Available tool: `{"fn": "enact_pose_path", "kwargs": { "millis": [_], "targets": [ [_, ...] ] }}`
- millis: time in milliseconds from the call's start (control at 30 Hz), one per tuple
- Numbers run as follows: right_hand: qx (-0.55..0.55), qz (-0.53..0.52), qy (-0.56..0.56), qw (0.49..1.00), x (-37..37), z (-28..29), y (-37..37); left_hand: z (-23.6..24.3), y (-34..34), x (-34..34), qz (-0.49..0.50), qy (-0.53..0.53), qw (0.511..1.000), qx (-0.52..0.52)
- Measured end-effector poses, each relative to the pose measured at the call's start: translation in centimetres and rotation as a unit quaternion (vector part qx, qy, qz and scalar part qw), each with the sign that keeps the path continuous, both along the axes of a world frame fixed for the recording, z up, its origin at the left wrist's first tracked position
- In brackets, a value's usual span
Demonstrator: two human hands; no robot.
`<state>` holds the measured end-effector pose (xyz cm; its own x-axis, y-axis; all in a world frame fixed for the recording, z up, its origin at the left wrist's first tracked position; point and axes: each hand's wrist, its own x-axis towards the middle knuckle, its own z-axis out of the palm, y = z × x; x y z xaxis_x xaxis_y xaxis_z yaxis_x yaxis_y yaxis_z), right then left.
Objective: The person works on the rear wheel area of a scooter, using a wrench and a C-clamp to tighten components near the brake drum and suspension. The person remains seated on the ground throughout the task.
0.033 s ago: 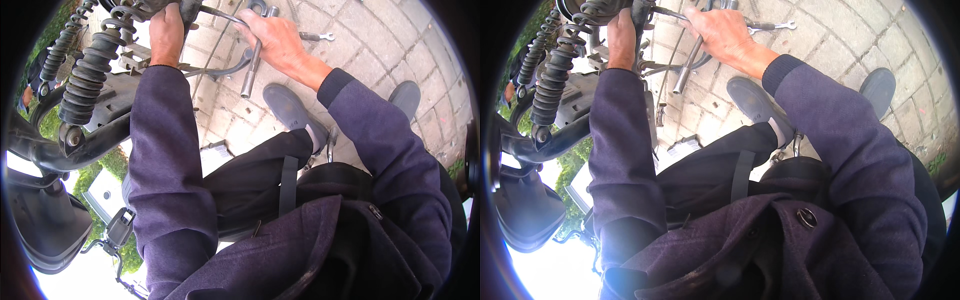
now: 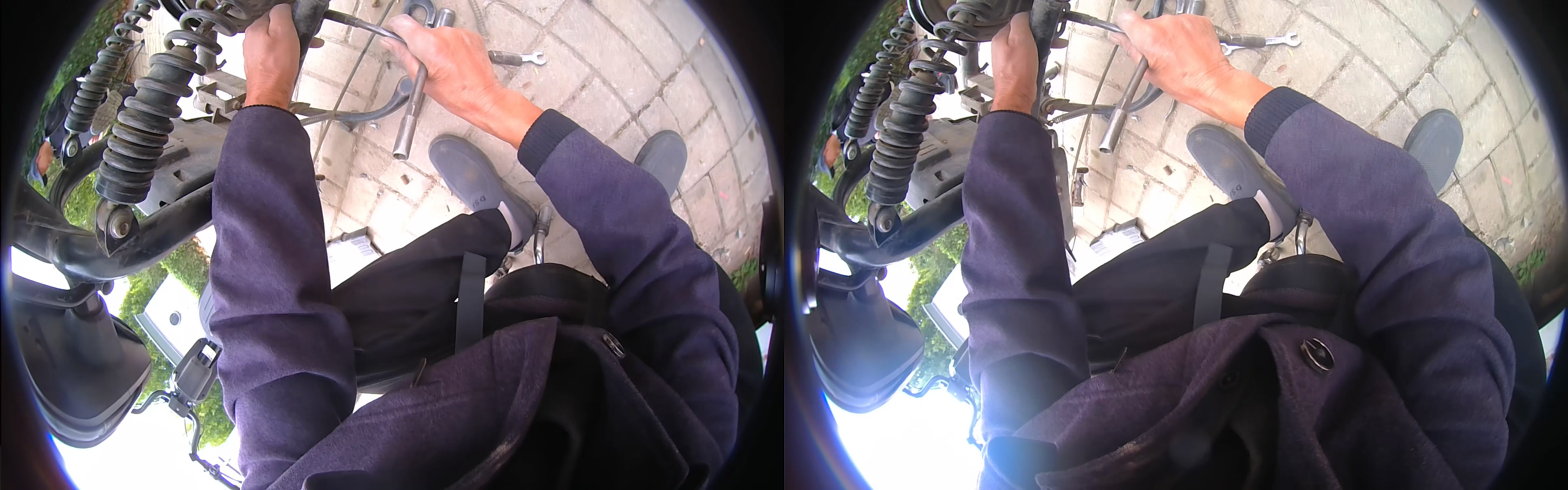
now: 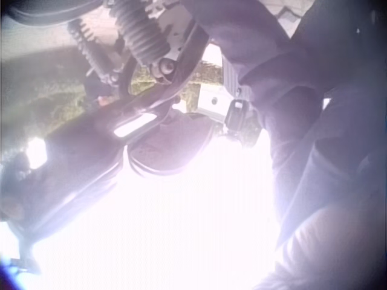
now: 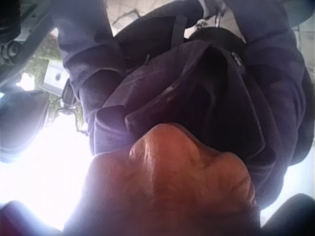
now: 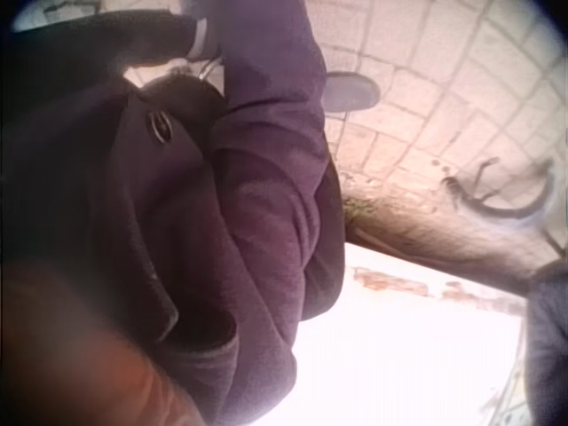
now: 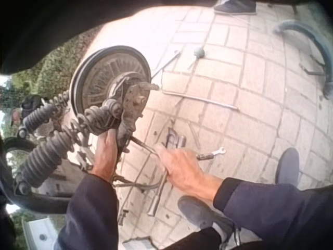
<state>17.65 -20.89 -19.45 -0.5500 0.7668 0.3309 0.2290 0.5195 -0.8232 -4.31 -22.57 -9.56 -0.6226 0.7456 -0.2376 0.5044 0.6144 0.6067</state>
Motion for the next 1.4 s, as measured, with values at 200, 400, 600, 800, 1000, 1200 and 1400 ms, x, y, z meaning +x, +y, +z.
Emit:
{"fn": "enact_pose_path", "kwargs": {
  "millis": [200, 400, 600, 800, 1000, 1200, 1400],
  "targets": [
    [0.006, 0.013, 0.004, 1.000, 0.2, 0.1, -0.2, 0.0, -0.1, 0.0, -0.007, -0.014, 1.000, -0.010],
    [0.010, 0.029, -0.033, 0.999, 0.1, -0.2, 0.2, -0.2, 0.0, 0.0, 0.003, 0.016, 1.000, 0.003],
    [0.026, 0.018, -0.024, 0.999, -0.1, -0.7, 0.0, 0.2, -0.1, 0.1, -0.016, 0.007, 1.000, -0.012],
    [0.082, 0.028, -0.058, 0.995, -0.1, -0.3, 0.3, 0.4, -0.1, 0.8, -0.015, -0.035, 0.999, -0.003],
    [0.147, 0.029, -0.109, 0.983, -0.1, 0.6, 0.0, 0.2, 0.3, 0.8, -0.027, -0.062, 0.997, 0.048],
    [-0.074, 0.042, -0.009, 0.996, -0.6, 0.4, -0.4, 0.9, 0.1, 0.8, -0.049, 0.029, 0.998, -0.037],
    [-0.826, 0.188, 0.337, 0.411, -0.7, 0.8, 0.8, 0.3, -0.1, 0.3, -0.047, 0.016, 0.998, -0.036]
  ]
}}
